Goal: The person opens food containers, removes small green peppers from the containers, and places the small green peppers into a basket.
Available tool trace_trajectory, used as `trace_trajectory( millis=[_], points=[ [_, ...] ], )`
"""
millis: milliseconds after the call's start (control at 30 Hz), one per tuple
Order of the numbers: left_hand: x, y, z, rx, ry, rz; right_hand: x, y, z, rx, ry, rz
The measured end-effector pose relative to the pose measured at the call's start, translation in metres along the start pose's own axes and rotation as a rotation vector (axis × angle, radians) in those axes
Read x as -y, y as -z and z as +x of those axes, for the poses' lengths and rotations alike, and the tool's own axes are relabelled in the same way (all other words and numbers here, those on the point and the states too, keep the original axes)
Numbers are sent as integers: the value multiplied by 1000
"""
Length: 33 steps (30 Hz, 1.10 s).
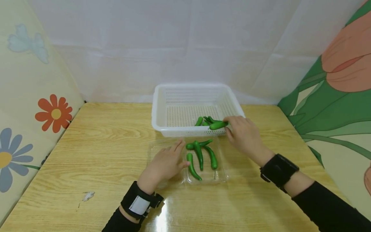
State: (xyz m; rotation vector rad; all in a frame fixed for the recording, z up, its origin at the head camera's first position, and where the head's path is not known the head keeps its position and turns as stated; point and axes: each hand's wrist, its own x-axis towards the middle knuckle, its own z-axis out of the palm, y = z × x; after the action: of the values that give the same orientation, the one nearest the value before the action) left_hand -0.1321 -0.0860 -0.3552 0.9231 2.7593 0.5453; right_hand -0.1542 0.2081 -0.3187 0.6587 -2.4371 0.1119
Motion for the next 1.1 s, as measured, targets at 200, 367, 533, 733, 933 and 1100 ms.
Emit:
trace_trajectory(
  millis=[200,367,533,733,933,1100],
  points=[
    [0,0,1,-4,2,-3,-13,-6,1,10,-13,9],
    [1,-1,2,-3,6,-11,-19,-9,0,-17,-3,4],
    [2,-1,2,-7,5,-10,-24,-12,-2,-37,-1,3],
    [2,-2,3,-13,2,-4,-25,-12,-1,-25,-19,8],
    [1,-1,2,-4,7,-7,-25,-13,-2,-7,-39,12],
    [1,-1,1,-4,6,2,-24,-13,-3,-8,-48,15]
  ],
)
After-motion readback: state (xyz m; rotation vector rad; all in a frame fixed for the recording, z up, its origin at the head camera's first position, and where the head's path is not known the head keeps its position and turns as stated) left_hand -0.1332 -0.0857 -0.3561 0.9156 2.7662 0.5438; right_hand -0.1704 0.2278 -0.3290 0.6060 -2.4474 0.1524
